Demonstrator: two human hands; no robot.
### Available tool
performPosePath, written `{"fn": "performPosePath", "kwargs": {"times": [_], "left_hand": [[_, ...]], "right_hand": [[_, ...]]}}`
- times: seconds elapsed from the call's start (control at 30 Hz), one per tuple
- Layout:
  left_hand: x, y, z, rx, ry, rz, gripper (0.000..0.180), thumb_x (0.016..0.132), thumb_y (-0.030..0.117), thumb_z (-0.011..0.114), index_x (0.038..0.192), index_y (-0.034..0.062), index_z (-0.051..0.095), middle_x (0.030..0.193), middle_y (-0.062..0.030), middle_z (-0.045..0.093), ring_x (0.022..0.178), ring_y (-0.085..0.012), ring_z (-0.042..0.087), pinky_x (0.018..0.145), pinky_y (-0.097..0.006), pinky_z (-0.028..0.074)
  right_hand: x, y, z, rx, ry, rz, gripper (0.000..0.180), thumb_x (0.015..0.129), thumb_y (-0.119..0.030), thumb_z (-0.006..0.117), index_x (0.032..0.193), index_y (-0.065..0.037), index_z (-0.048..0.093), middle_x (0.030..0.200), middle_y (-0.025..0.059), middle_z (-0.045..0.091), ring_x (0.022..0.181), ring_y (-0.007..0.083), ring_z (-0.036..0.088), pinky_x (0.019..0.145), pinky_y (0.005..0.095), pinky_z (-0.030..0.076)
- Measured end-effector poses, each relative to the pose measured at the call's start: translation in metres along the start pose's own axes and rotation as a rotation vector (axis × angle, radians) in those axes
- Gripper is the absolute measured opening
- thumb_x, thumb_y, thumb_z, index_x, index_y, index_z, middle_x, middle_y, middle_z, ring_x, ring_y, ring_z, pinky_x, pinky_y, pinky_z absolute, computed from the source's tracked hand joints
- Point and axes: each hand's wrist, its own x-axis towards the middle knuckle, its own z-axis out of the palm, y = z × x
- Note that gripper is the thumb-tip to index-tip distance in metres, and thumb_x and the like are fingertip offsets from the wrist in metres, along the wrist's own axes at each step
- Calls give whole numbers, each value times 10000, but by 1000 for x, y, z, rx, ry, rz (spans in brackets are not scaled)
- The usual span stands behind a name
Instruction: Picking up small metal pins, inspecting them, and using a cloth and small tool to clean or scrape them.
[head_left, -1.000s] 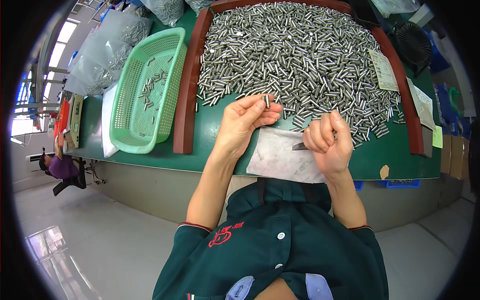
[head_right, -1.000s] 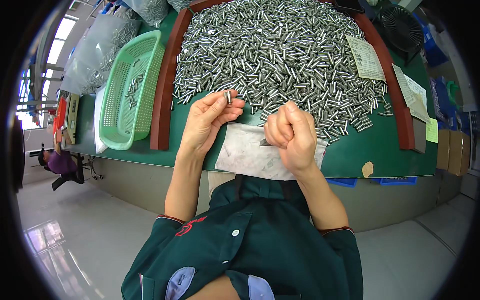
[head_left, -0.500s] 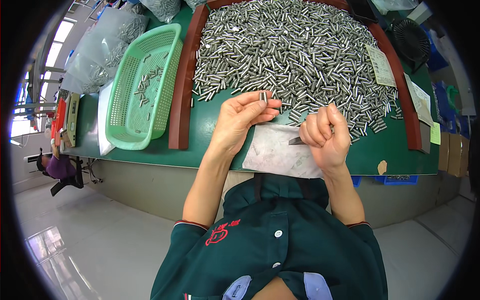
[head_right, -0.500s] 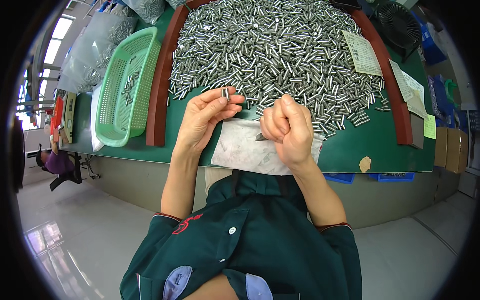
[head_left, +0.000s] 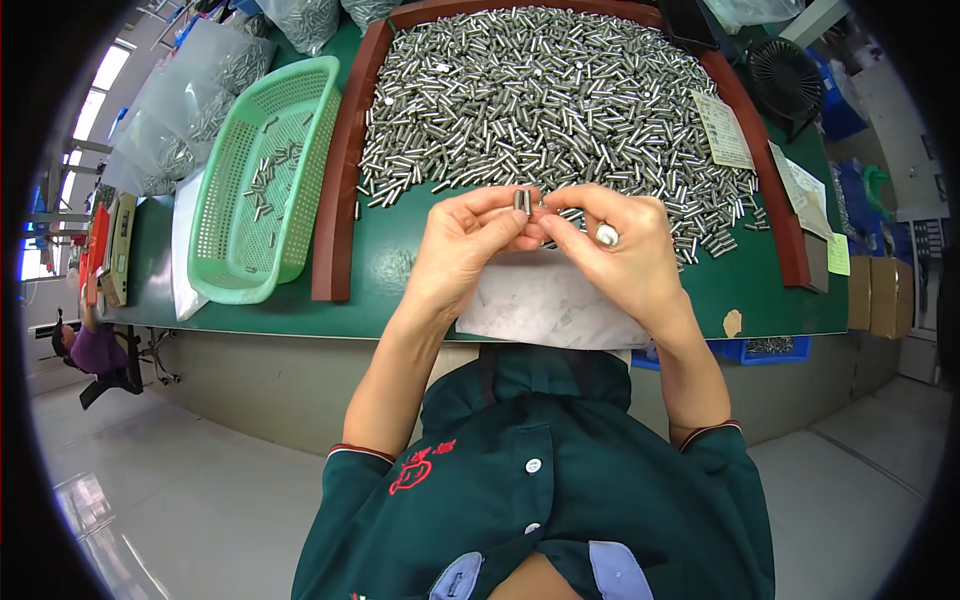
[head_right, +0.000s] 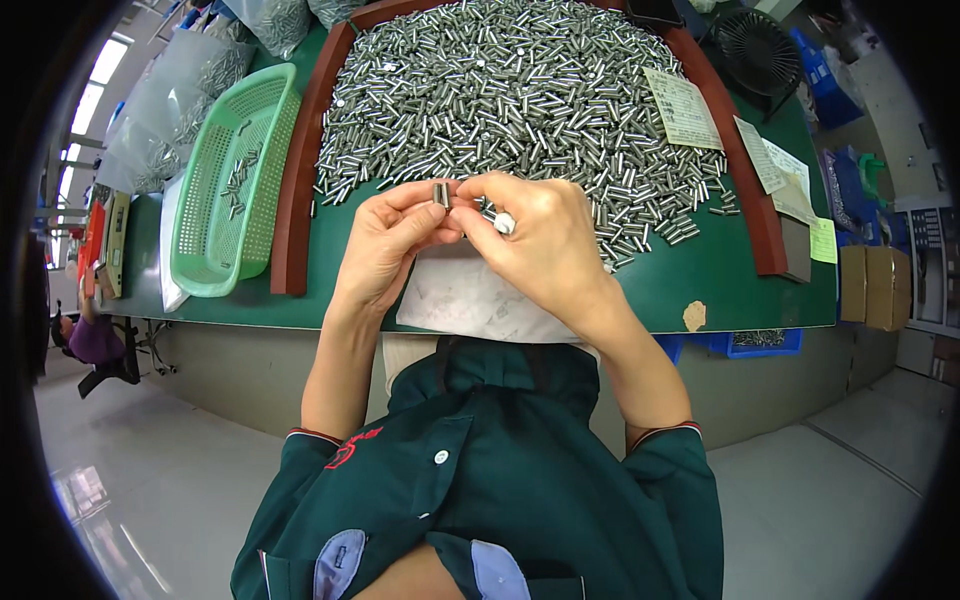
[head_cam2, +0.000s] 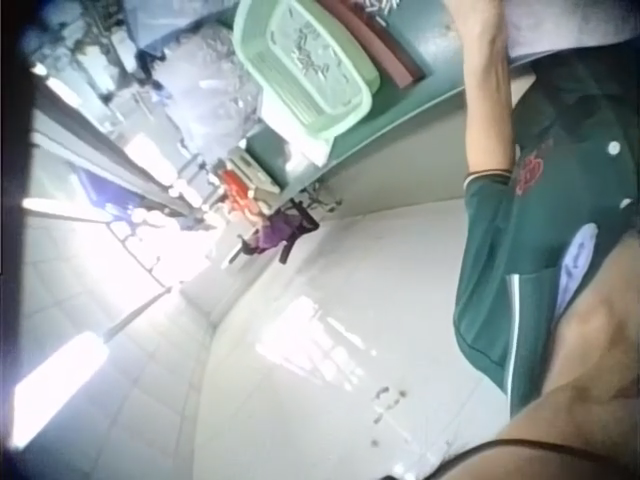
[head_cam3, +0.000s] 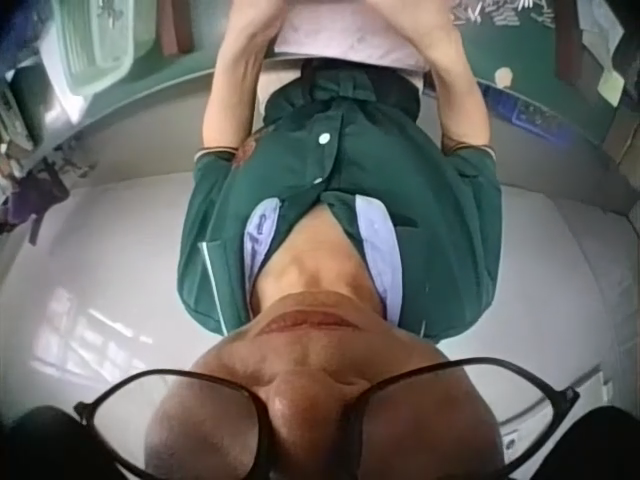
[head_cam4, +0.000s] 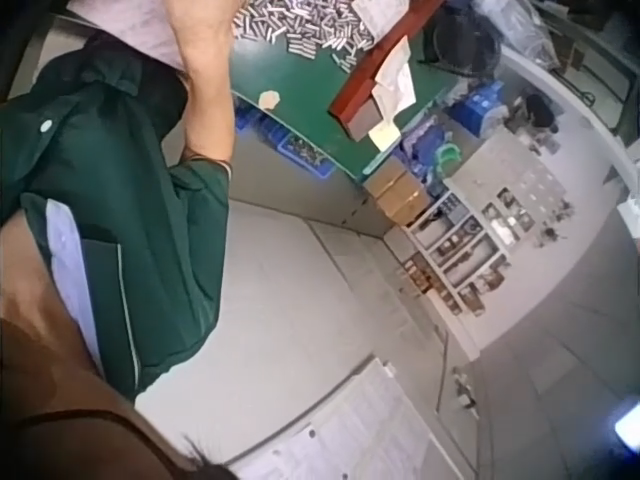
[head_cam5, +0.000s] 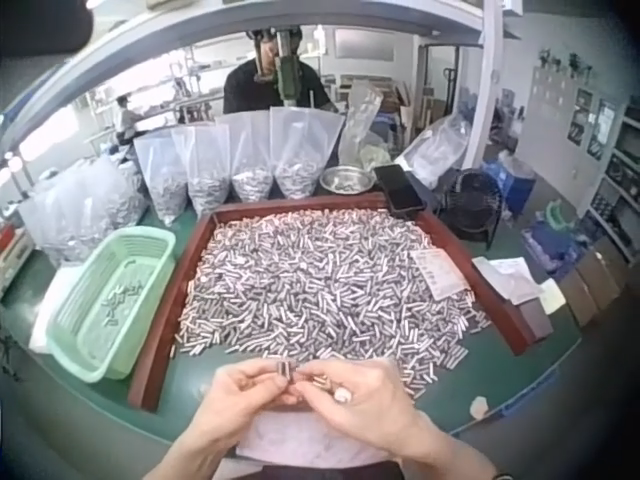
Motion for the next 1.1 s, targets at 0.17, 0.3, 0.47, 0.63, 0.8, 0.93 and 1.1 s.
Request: {"fn": "performPosePath", "kwargs": {"times": [0.17, 0.3, 0.47, 0.63, 0.8, 0.93, 1.1], "left_hand": [[0, -2, 3, -7, -17, 1, 228, 806, 38, 552, 1019, -43, 558, 863, -112, 621, 726, -122, 596, 697, -230, 494], [7, -3, 4, -29, -26, 6, 229, 807, 40, 551, 1019, -48, 555, 865, -116, 621, 729, -125, 598, 695, -230, 494], [11, 9, 6, 23, -55, 12, 235, 816, 50, 537, 1028, -53, 545, 880, -120, 620, 761, -143, 606, 712, -241, 494], [20, 9, -7, -106, -51, -131, 259, 836, 67, 495, 1062, -59, 504, 940, -153, 602, 790, -160, 609, 738, -250, 499], [24, 15, -15, -164, -58, -104, 237, 833, 55, 488, 1042, -52, 521, 934, -151, 608, 762, -140, 613, 716, -236, 502], [25, 18, -20, -207, -66, -105, 246, 829, 68, 500, 1046, -45, 524, 924, -145, 611, 757, -137, 614, 708, -232, 502], [35, 19, -26, -267, -40, -94, 251, 823, 70, 512, 1045, -46, 528, 913, -157, 612, 757, -152, 613, 696, -228, 502]], "right_hand": [[-2, 2, 3, -72, -23, 11, 71, 708, -110, 602, 736, -47, 621, 583, 94, 593, 459, 218, 574, 420, 292, 431], [3, 6, 1, -65, -31, 49, 56, 711, -102, 593, 717, -49, 612, 575, 91, 590, 463, 212, 578, 421, 291, 432], [12, -7, -12, -16, -25, 65, 52, 713, -91, 586, 711, -43, 605, 572, 101, 584, 473, 207, 585, 424, 289, 433], [49, -3, -46, -149, 15, -99, 47, 696, -86, 599, 693, -39, 600, 590, 110, 585, 511, 238, 591, 474, 299, 448], [170, 29, -91, -387, 90, -159, 141, 671, -159, 579, 701, -30, 627, 642, 151, 596, 627, 284, 599, 596, 346, 458], [271, 97, -97, -652, -3, 28, 177, 632, -186, 574, 716, -50, 648, 689, 192, 601, 688, 320, 600, 642, 379, 465], [343, 175, -92, -778, 7, 329, 245, 653, -198, 584, 842, -58, 654, 906, 182, 613, 884, 322, 584, 769, 391, 461]]}}
